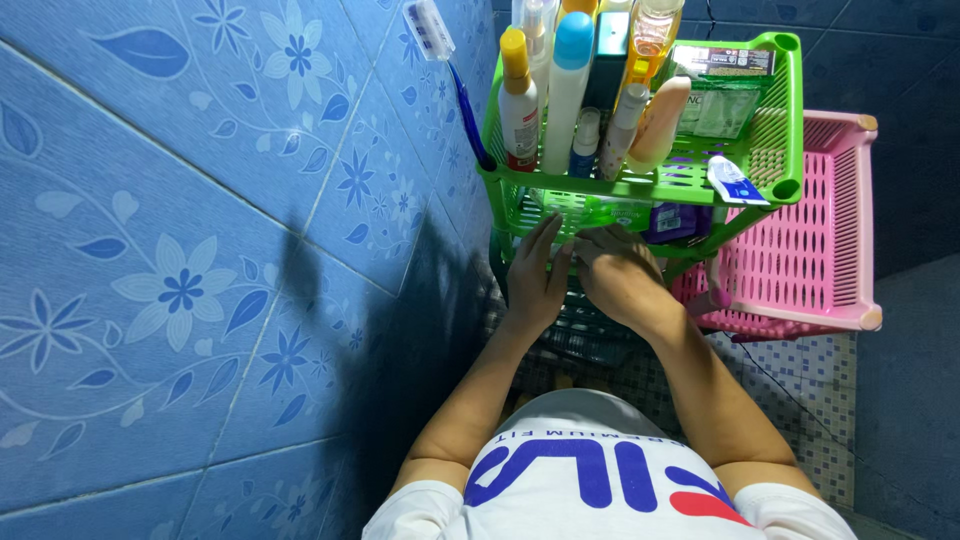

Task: The person organizes toiletries and personal care items on a green wall-mounted rack in a bathroom. They pick up, inspect, and place back multiple small boxes, bottles, and a pack of wipes, then unfold a white cloth at the end.

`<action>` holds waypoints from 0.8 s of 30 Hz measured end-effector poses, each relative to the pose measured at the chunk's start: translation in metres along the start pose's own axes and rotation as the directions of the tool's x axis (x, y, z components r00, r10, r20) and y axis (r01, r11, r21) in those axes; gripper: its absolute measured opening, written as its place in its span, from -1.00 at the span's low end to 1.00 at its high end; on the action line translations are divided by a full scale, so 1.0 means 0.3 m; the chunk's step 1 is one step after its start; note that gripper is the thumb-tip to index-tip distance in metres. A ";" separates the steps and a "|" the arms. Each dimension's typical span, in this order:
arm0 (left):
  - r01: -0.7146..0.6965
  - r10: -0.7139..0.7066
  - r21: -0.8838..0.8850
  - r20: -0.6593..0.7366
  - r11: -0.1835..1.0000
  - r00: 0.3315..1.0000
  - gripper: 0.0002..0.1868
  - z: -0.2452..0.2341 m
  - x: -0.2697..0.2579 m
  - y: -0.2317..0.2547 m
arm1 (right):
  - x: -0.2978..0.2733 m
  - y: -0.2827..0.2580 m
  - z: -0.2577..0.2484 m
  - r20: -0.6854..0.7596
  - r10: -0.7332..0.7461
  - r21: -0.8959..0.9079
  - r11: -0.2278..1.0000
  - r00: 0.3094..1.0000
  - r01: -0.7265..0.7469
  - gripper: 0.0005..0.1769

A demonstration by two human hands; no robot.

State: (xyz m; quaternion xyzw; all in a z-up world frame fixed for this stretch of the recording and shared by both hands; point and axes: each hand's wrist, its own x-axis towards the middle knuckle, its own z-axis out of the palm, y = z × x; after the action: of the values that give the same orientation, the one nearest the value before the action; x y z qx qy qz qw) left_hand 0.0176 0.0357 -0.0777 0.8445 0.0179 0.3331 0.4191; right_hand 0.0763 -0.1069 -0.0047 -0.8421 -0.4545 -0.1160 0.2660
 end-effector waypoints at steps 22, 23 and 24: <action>0.147 -0.147 -0.081 0.001 0.986 0.989 -0.36 0.049 0.050 -0.111 | 0.122 0.100 0.298 0.147 0.070 -0.093 0.994 0.987 -0.057 -0.35; 0.139 -0.140 -0.082 -0.003 0.987 0.990 -0.36 0.051 0.052 -0.115 | 0.125 0.099 0.296 0.169 0.092 -0.082 0.993 0.981 -0.079 -0.34; 0.130 -0.131 -0.083 -0.005 0.988 0.991 -0.37 0.052 0.054 -0.119 | 0.129 0.099 0.293 0.191 0.115 -0.072 0.992 0.975 -0.103 -0.34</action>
State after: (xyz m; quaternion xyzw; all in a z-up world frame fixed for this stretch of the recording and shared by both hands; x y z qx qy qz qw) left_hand 0.0482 0.0530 -0.1012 0.8217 0.0616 0.3098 0.4744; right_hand 0.1183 -0.0442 -0.0711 -0.8810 -0.4276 -0.0323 0.1999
